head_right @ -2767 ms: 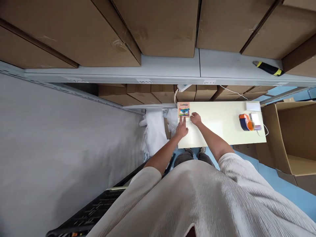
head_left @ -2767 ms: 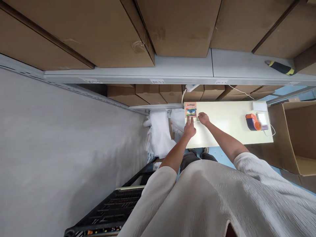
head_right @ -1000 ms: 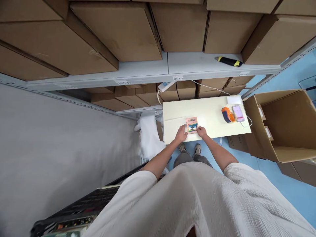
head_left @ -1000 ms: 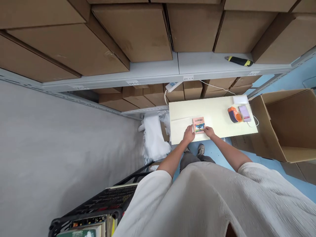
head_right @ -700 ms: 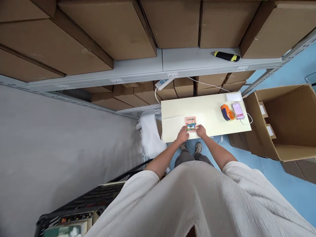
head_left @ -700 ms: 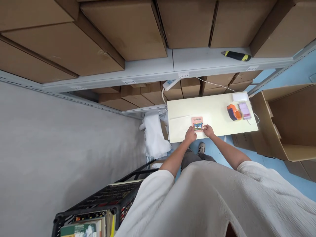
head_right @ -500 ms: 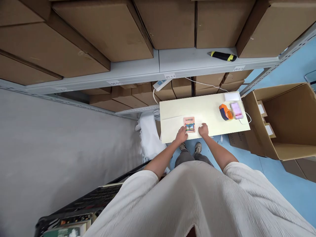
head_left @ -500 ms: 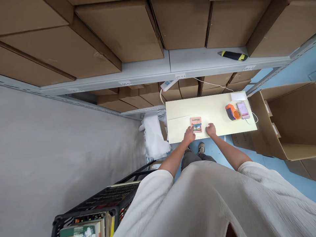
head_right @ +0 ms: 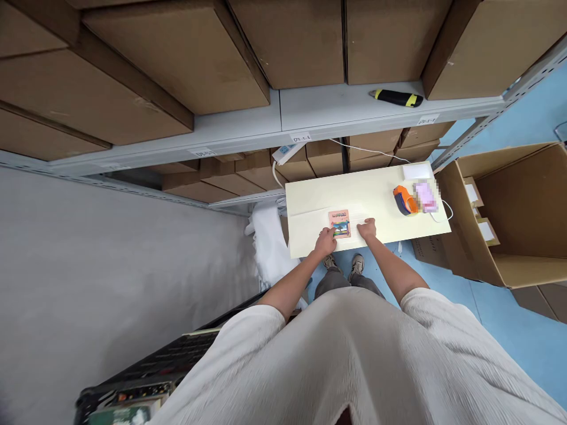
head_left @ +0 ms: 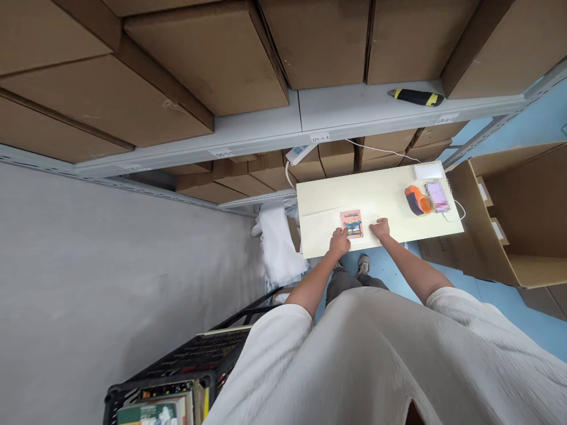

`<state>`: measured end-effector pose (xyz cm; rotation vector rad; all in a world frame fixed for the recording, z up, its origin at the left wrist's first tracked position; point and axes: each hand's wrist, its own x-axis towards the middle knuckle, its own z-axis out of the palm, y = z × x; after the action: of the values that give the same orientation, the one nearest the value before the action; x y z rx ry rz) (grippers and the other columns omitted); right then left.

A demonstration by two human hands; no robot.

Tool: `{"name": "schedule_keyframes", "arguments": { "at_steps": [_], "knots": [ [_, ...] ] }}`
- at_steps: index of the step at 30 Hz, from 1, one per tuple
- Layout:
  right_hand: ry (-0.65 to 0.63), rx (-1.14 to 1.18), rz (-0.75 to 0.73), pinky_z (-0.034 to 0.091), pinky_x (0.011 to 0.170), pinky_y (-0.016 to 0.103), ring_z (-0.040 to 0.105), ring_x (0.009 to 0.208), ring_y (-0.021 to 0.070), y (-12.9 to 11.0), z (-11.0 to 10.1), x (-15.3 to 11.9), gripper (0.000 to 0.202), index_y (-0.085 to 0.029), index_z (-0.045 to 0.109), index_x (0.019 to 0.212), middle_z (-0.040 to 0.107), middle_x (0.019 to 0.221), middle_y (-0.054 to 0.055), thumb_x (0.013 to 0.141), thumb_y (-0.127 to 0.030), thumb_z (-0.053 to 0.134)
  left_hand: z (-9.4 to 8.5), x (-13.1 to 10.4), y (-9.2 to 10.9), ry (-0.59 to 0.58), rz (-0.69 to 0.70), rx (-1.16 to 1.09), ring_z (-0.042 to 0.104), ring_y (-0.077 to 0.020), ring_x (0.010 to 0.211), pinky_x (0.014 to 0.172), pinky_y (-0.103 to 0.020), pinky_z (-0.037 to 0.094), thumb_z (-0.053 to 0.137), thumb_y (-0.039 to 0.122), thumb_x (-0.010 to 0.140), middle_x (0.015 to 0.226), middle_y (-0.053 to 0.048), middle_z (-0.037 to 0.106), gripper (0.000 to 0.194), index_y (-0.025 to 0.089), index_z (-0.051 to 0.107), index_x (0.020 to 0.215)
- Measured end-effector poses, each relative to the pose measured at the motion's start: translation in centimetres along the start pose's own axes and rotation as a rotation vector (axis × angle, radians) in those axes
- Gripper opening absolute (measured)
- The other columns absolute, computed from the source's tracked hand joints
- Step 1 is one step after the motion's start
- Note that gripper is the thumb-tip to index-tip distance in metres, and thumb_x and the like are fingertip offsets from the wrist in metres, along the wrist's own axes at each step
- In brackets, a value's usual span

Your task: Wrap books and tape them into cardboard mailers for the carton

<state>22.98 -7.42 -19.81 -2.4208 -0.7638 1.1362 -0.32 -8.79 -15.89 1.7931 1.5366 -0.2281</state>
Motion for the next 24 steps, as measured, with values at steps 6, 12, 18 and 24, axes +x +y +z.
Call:
{"name": "schedule_keyframes", "arguments": {
  "at_steps": [6,12,18,24],
  "knots": [
    [0.001,-0.041,-0.06,0.058,0.092,0.037,0.072,0.1,0.0273,-0.3,0.2,0.1,0.032,-0.026,0.065,0.102,0.073,0.099,0.007,0.072,-0.029,0.076,-0.4,0.1,0.1,-0.009,-0.003,0.006,0.056,-0.034,0.142,0.12,-0.045,0.05,0.054,0.02,0.1,0.152,-0.017,0.056,0.062,0.025,0.054,0.162],
    [-0.051,-0.064,-0.089,0.058,0.088,0.038,0.072,0.098,0.028,-1.0,-0.1,-0.3,0.029,-0.026,0.064,0.098,0.074,0.099,0.006,0.071,-0.024,0.073,-0.6,0.0,-0.3,-0.015,0.017,-0.016,0.055,-0.0342,0.144,0.12,-0.046,0.05,0.056,0.019,0.1,0.152,-0.016,0.056,0.061,0.027,0.055,0.16],
    [-0.096,-0.062,-0.149,0.054,0.082,0.03,0.073,0.093,0.0237,-3.1,1.0,-2.5,0.038,-0.028,0.058,0.11,0.074,0.093,0.0,0.076,-0.019,0.073,-0.8,0.0,-0.4,-0.019,0.026,-0.013,0.055,-0.0328,0.144,0.119,-0.043,0.05,0.053,0.019,0.102,0.154,-0.016,0.055,0.058,0.025,0.055,0.159],
    [-0.199,-0.186,-0.328,0.051,0.08,0.029,0.071,0.088,0.0225,-4.6,3.9,-4.3,0.039,-0.027,0.06,0.117,0.072,0.085,-0.003,0.082,-0.014,0.07,-0.9,-0.1,-0.6,-0.02,0.046,-0.019,0.057,-0.0322,0.144,0.119,-0.044,0.05,0.054,0.019,0.101,0.153,-0.015,0.057,0.057,0.025,0.056,0.158]
  ]
}}
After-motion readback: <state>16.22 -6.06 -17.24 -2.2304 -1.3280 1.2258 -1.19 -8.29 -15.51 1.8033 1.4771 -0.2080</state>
